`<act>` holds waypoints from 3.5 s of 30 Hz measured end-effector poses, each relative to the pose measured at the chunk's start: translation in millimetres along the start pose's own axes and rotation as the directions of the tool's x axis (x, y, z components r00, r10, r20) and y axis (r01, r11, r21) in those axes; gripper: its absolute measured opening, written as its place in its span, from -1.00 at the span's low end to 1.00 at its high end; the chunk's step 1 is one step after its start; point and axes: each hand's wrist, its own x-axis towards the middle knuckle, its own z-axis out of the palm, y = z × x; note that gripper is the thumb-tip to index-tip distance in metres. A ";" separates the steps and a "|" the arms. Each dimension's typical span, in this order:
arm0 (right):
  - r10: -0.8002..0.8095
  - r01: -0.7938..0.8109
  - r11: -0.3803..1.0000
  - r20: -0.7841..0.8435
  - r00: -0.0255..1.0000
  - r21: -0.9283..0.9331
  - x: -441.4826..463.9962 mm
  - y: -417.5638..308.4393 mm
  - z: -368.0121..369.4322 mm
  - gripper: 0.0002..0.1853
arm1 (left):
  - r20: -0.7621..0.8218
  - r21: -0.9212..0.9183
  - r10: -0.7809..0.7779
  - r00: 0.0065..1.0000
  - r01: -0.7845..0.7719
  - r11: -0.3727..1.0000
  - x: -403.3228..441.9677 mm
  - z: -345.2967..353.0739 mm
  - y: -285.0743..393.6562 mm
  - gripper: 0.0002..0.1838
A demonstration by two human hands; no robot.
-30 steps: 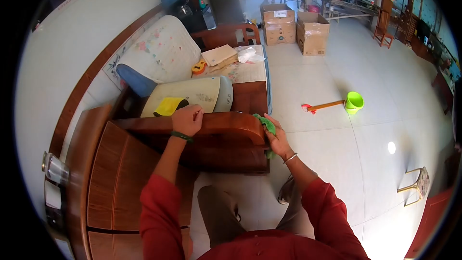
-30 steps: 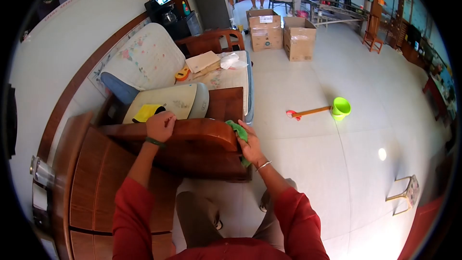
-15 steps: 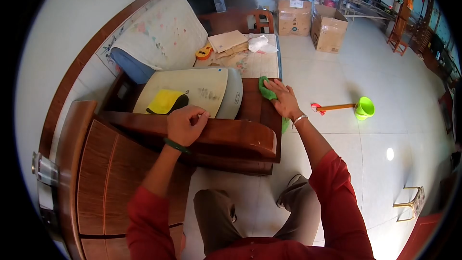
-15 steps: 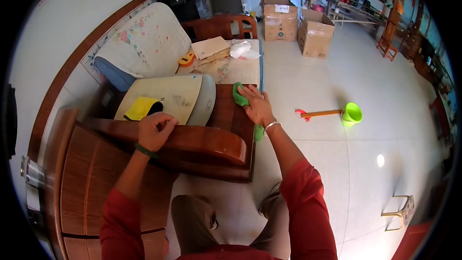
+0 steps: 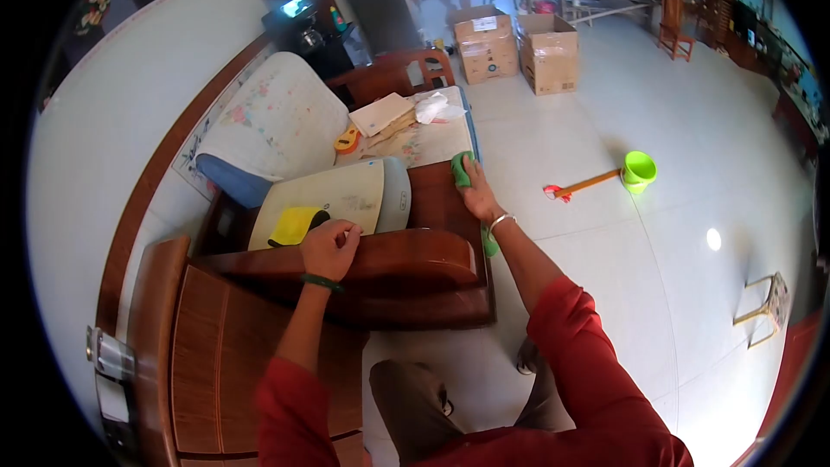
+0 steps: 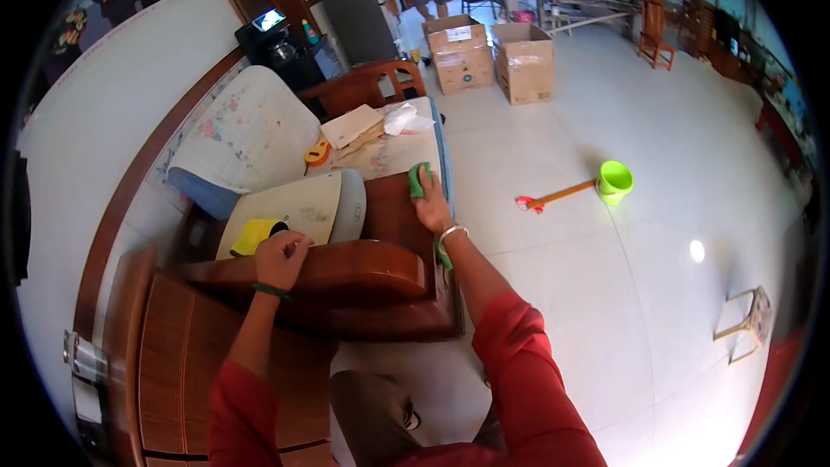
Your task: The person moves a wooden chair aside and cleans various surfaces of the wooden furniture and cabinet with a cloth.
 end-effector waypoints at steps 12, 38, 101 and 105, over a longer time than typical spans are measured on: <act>0.273 -0.098 0.809 -0.222 0.936 0.579 -169.1 -136.9 -24.8 -0.55 | 0.044 0.130 0.007 0.999 -0.012 0.991 -1.0 1.3 0.6 -0.83; 0.458 -0.205 0.679 -0.189 0.869 0.705 -131.1 -66.8 -0.6 -0.60 | 0.155 -0.058 -0.016 0.988 0.025 0.998 0.5 -0.8 0.0 -0.80; 0.889 -0.838 0.445 -0.271 0.370 0.317 -279.5 30.0 68.0 -0.55 | 0.125 -0.025 -0.007 0.992 0.010 1.000 -2.9 1.0 0.8 -0.78; 0.931 -0.825 0.343 -0.045 0.362 0.450 -241.1 67.4 64.1 -0.51 | 0.153 -0.012 -0.015 0.988 0.017 1.000 -0.2 1.7 2.6 -0.78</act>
